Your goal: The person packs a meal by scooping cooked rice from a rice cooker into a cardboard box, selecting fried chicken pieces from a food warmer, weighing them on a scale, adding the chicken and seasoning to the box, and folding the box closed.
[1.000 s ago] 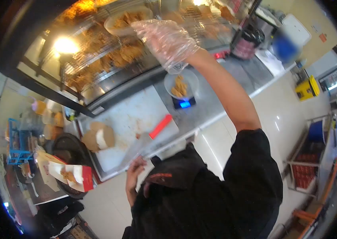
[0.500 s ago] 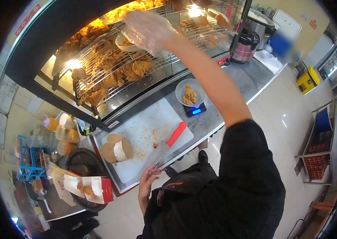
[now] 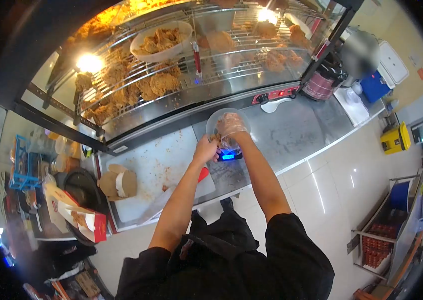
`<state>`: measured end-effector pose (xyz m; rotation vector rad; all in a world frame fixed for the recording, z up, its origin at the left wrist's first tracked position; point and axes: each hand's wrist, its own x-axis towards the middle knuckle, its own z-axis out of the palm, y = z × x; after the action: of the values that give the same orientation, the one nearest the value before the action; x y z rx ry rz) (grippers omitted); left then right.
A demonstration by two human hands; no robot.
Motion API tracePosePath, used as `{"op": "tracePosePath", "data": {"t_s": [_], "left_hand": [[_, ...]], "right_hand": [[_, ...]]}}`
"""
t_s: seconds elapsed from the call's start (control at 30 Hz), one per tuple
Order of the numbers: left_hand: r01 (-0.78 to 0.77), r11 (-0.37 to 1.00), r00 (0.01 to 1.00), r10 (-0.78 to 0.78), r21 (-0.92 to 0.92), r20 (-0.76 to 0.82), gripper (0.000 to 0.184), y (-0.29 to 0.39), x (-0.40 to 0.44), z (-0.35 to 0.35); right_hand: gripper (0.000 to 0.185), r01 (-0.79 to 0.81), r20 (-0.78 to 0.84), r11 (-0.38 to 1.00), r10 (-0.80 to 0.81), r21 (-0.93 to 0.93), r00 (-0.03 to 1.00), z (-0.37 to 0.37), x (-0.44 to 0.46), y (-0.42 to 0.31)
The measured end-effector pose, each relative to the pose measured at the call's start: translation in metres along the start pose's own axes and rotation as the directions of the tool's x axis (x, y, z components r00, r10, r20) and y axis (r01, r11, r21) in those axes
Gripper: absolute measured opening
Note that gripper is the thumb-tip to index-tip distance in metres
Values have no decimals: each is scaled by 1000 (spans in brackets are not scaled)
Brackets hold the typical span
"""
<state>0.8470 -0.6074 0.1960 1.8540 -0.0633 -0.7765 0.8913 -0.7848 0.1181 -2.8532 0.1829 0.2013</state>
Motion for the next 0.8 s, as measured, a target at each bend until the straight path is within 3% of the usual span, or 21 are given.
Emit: {"op": "tracePosePath", "data": {"t_s": [0.1, 0.2, 0.3, 0.4, 0.5, 0.6, 0.7, 0.8], "left_hand": [[4, 994, 996, -14, -112, -90, 27, -16, 1, 0], [-28, 970, 986, -13, -241, -167, 24, -19, -31, -19], [-26, 951, 976, -42, -308, -213, 26, -27, -75, -42], [-54, 920, 951, -71, -389, -300, 33, -41, -128, -60], [-84, 914, 911, -92, -398, -402, 42, -53, -191, -79], [-85, 898, 865, -149, -432, -479, 47, -79, -249, -92], [-123, 870, 799, -199, -478, -568, 48, -111, -312, -102], [-159, 845, 715, -258, -511, -650, 49, -146, -374, -107]], "right_hand": [[30, -5, -19, 980, 9, 201, 1000, -68, -42, -31], [25, 98, -45, 945, -88, 313, 995, -92, -58, -47], [21, 449, -264, 851, -383, 271, 885, -86, -59, -72], [18, 553, -148, 787, -533, 274, 833, -92, -69, -122], [17, 751, 33, 622, -775, 223, 632, -73, -74, -170], [17, 723, 125, 565, -814, 397, 567, -81, -113, -239], [20, 824, 214, 397, -917, 405, 337, -53, -142, -296], [23, 930, 480, 345, -842, 130, 245, -31, -194, -365]]}}
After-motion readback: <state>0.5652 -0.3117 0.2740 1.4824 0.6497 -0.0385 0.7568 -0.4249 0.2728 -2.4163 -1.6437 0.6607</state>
